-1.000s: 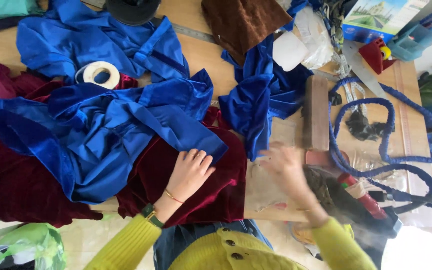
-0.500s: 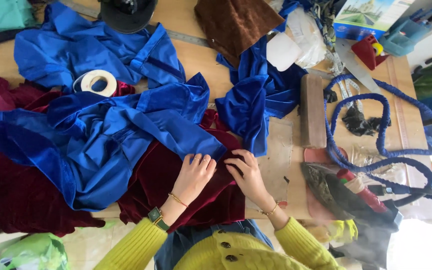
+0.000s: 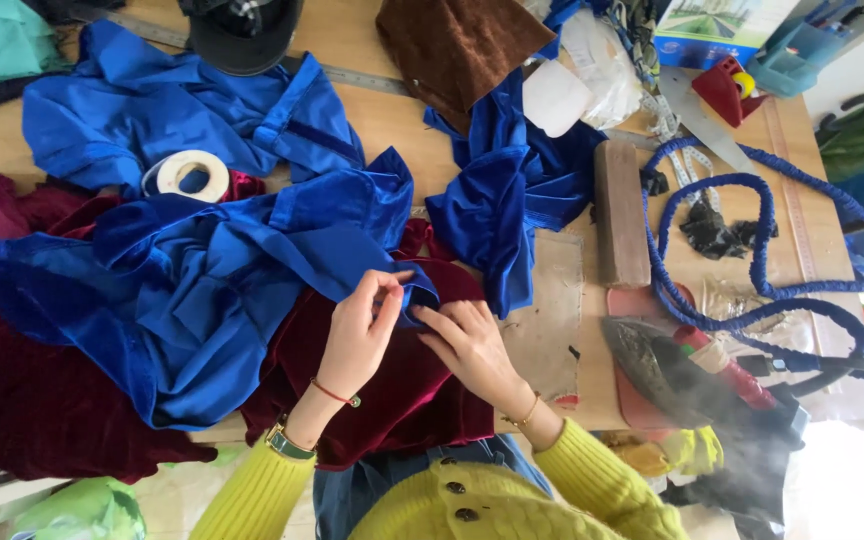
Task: Ironing and pressing seams on blue velvet fabric using a steam iron on a sewing workshop table.
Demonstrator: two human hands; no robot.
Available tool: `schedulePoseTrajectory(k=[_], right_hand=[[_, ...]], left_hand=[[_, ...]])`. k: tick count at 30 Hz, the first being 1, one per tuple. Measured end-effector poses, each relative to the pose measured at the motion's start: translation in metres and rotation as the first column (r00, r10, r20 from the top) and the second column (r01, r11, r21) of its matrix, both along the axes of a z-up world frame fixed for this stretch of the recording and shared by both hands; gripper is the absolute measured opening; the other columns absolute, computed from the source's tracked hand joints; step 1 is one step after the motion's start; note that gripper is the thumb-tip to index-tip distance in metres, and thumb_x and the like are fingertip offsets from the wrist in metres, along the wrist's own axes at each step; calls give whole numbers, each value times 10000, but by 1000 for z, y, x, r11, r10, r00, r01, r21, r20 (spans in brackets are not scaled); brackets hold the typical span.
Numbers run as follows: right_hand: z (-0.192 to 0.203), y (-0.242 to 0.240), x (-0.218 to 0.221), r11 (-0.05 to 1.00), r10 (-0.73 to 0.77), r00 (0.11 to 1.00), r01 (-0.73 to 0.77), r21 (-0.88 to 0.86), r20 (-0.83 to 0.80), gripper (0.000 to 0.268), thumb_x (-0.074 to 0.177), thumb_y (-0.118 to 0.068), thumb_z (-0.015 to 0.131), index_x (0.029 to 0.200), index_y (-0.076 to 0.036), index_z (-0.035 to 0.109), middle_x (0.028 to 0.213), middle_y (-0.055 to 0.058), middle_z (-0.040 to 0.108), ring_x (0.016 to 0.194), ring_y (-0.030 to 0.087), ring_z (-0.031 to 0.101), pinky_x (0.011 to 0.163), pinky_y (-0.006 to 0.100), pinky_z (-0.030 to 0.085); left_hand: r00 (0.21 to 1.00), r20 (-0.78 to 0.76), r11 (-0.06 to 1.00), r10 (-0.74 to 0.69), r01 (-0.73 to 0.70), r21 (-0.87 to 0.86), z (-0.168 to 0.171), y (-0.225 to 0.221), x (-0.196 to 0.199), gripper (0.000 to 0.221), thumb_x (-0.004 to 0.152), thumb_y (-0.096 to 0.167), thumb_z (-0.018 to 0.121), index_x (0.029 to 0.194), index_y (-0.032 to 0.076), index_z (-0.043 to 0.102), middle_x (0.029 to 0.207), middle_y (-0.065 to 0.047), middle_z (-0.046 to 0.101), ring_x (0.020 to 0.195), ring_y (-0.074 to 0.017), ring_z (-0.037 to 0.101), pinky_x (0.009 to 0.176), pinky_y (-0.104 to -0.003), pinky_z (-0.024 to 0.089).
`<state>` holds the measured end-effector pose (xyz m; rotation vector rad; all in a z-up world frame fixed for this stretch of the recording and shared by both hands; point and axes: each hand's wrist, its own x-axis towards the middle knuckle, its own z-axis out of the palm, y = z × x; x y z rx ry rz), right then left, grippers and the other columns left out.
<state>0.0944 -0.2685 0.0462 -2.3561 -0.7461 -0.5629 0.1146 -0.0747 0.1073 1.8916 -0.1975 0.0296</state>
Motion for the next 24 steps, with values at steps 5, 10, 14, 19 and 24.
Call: schedulePoseTrajectory(k=[5,10,14,19,24], right_hand=[[6,6,15,999,16,998,-19,37,65,162,937,-260,756,999,-112,733,850,52,540,762,247,596,775,356,456],[26,9,11,975,64,996,-50,217,-59,163,907,-213,796,933,-81,702,914,97,637,814,311,647,769,396,502],[33,9,9,940,91,990,-50,338,-106,161,917,-161,781,879,-47,674,999,132,724,894,330,712,801,415,542],[48,4,10,905,100,973,-2,426,-209,102,938,-110,733,887,-44,675,1047,128,783,986,319,764,846,422,579],[51,-2,12,902,110,972,-10,431,-208,101,927,-108,752,890,-43,684,1062,127,784,977,320,761,861,420,575]], left_hand=[[990,128,998,65,-66,6,-2,18,2,136,1073,204,490,1025,91,550,1139,-118,768,871,-325,712,781,-382,579],[948,298,980,115,-157,121,-20,32,11,137,1094,236,509,1064,117,572,930,-106,685,887,-319,671,854,-392,535],[969,248,991,-23,55,-123,-25,27,10,310,1056,247,566,1305,67,522,1063,-117,665,1013,-262,613,1019,-403,461],[957,96,891,-272,289,-351,-21,31,10,678,678,125,958,1311,103,715,1244,-62,669,1076,-177,667,1011,-353,518],[953,267,984,-145,168,-63,-8,30,11,118,905,183,797,999,112,799,960,-46,772,892,-237,744,842,-334,572]])
